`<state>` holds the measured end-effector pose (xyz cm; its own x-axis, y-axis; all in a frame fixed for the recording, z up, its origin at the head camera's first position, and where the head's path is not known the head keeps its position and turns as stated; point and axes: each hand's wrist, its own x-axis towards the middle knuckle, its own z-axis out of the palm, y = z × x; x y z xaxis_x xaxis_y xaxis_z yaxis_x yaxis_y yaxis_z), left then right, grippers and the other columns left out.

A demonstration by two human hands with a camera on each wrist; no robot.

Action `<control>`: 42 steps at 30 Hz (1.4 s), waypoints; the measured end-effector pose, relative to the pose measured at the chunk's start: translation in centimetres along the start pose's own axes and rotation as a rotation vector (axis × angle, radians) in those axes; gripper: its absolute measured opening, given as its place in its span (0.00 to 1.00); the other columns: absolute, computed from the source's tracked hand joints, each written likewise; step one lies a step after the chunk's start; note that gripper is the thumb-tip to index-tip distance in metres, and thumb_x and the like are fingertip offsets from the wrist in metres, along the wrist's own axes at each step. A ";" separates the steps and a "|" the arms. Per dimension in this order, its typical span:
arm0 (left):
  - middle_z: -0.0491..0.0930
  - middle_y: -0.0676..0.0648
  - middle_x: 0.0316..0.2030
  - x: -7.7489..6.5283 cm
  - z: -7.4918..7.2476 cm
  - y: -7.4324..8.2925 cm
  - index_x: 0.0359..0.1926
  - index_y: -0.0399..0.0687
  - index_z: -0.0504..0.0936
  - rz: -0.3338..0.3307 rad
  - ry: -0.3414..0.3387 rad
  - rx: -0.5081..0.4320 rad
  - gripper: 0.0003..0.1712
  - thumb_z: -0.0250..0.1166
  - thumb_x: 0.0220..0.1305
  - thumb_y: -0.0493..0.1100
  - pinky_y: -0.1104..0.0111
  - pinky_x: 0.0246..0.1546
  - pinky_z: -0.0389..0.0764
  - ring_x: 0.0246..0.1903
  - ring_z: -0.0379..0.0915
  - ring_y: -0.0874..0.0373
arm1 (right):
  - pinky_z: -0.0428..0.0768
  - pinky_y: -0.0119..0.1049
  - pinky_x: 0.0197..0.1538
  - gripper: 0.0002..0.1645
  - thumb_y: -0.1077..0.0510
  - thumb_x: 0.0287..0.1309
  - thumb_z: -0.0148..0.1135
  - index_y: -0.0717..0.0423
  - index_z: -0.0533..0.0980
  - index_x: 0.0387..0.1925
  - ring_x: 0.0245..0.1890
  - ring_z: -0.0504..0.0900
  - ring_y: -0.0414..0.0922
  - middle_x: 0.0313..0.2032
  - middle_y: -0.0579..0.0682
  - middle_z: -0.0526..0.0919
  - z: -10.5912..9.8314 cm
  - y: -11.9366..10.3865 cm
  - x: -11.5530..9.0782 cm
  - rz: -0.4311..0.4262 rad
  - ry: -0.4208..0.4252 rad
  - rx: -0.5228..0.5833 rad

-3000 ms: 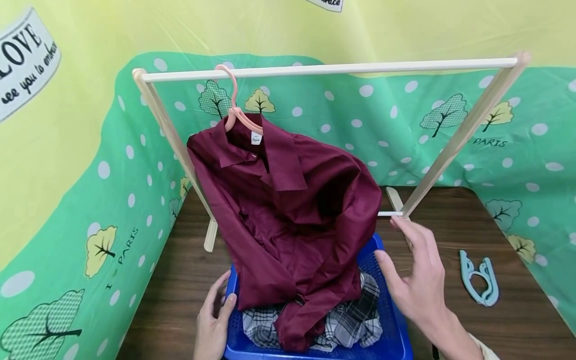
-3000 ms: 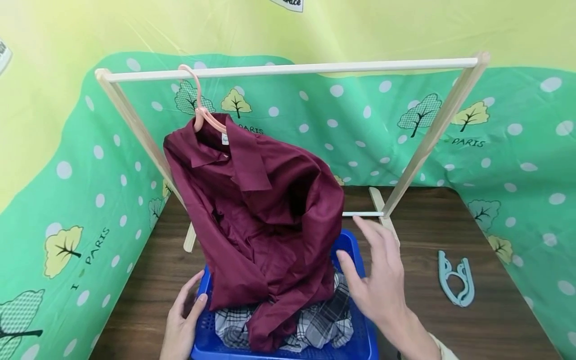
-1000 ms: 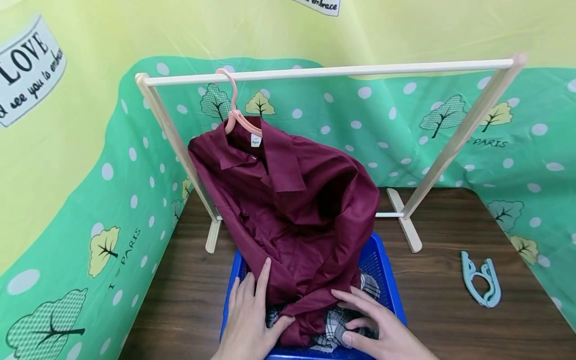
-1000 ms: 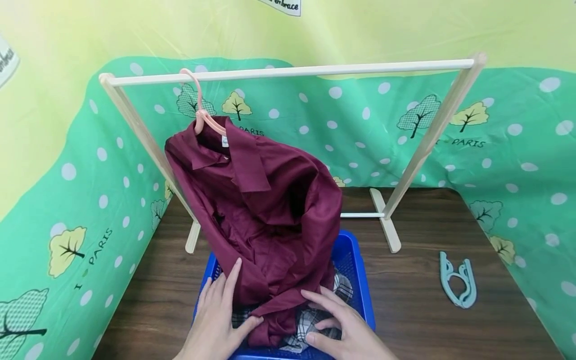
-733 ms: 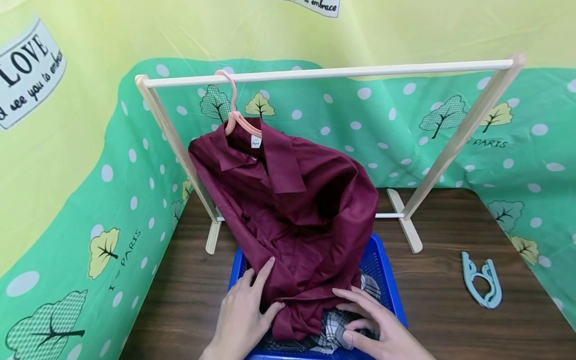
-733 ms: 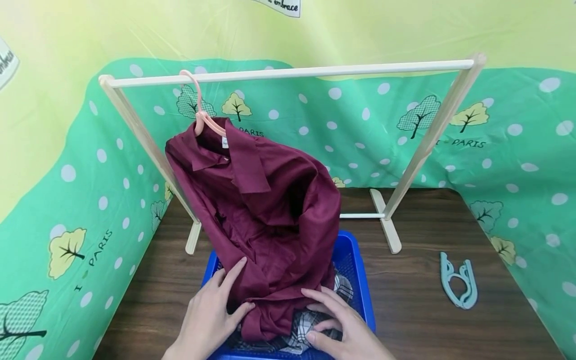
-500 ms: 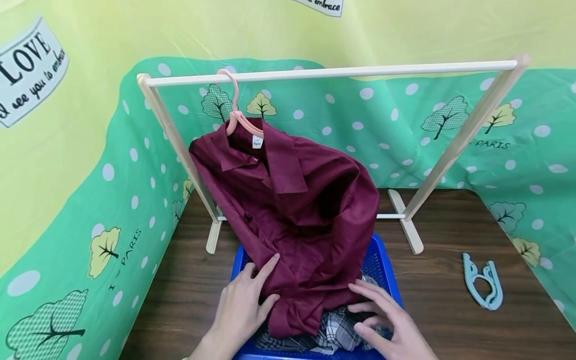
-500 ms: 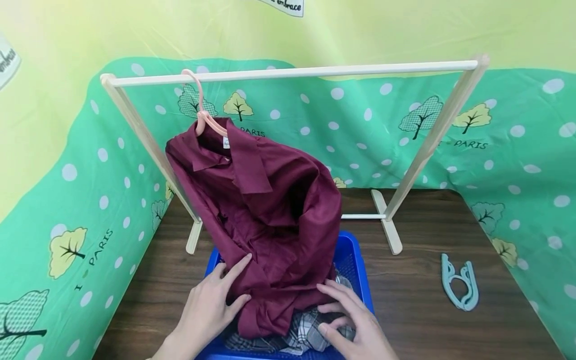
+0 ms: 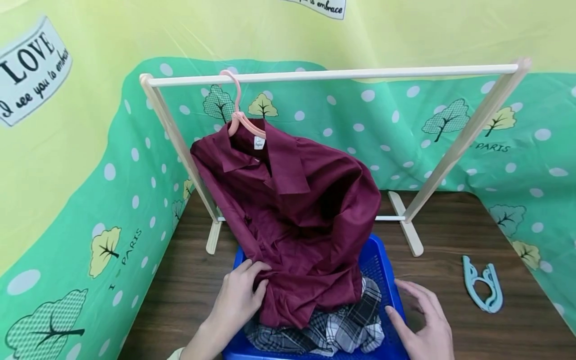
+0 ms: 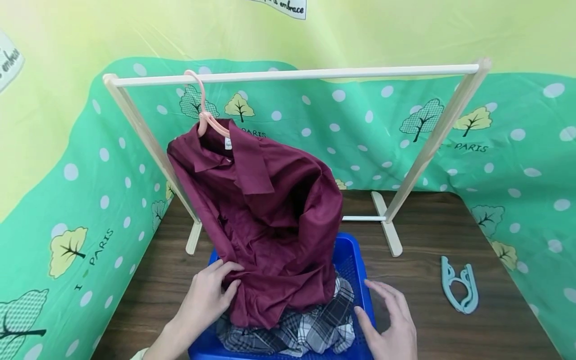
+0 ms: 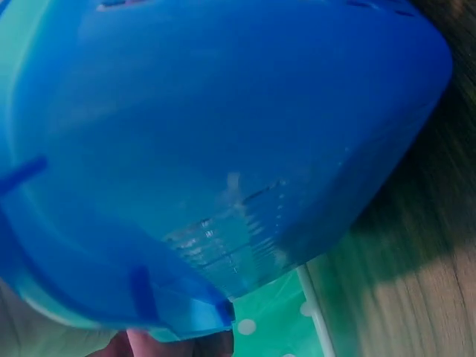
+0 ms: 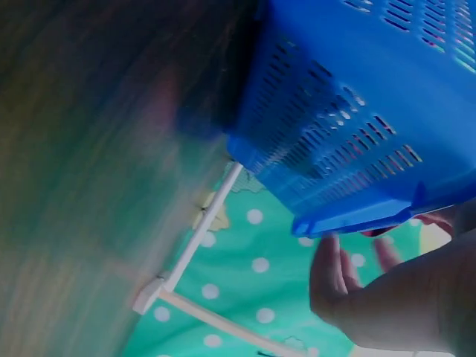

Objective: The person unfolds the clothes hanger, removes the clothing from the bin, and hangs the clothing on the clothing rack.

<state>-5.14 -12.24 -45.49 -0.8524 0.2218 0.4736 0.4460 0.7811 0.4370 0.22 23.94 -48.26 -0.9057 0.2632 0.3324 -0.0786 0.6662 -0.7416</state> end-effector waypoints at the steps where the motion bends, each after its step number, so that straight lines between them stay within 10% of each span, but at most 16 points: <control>1: 0.85 0.51 0.37 0.1 0.0 -0.1 0.41 0.51 0.90 -0.012 0.000 -0.018 0.19 0.82 0.52 0.27 0.58 0.33 0.88 0.34 0.88 0.52 | 0.75 0.15 0.47 0.39 0.69 0.53 0.86 0.58 0.82 0.67 0.53 0.74 0.20 0.60 0.54 0.82 0.0 0.2 0.0 0.052 -0.039 -0.020; 9: 0.88 0.53 0.36 1.1 -1.0 -0.6 0.37 0.55 0.92 -0.116 0.034 -0.177 0.19 0.79 0.53 0.25 0.66 0.32 0.82 0.31 0.82 0.62 | 0.84 0.28 0.39 0.43 0.58 0.68 0.79 0.56 0.71 0.79 0.40 0.81 0.25 0.59 0.66 0.87 -0.2 1.2 0.8 0.300 -0.283 -0.067; 18: 0.88 0.40 0.42 3.3 -2.8 -0.9 0.44 0.43 0.93 -0.444 0.020 -0.698 0.14 0.72 0.67 0.22 0.61 0.25 0.90 0.25 0.88 0.62 | 0.83 0.28 0.41 0.44 0.57 0.71 0.76 0.56 0.67 0.82 0.44 0.88 0.39 0.60 0.67 0.87 -0.2 1.2 1.2 0.376 -0.347 -0.063; 29: 0.87 0.45 0.45 7.0 -5.7 -3.0 0.54 0.23 0.86 -0.590 0.184 -0.937 0.11 0.66 0.73 0.22 0.66 0.36 0.91 0.35 0.88 0.63 | 0.83 0.28 0.41 0.45 0.57 0.72 0.74 0.56 0.65 0.83 0.51 0.90 0.54 0.62 0.69 0.85 -0.2 1.1 1.3 0.408 -0.378 -0.060; 42: 0.83 0.49 0.45 9.7 -4.4 -7.5 0.48 0.45 0.88 -0.738 0.405 -1.145 0.14 0.63 0.77 0.24 0.69 0.46 0.90 0.44 0.87 0.63 | 0.83 0.28 0.41 0.45 0.56 0.73 0.74 0.54 0.64 0.84 0.52 0.90 0.54 0.63 0.69 0.84 -0.3 1.0 1.4 0.419 -0.398 -0.042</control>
<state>-15.54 -18.50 -40.75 -0.9344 -0.3545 -0.0346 0.0778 -0.2981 0.9514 -0.99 25.17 -48.34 -0.9434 0.2335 -0.2354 0.3299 0.5912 -0.7359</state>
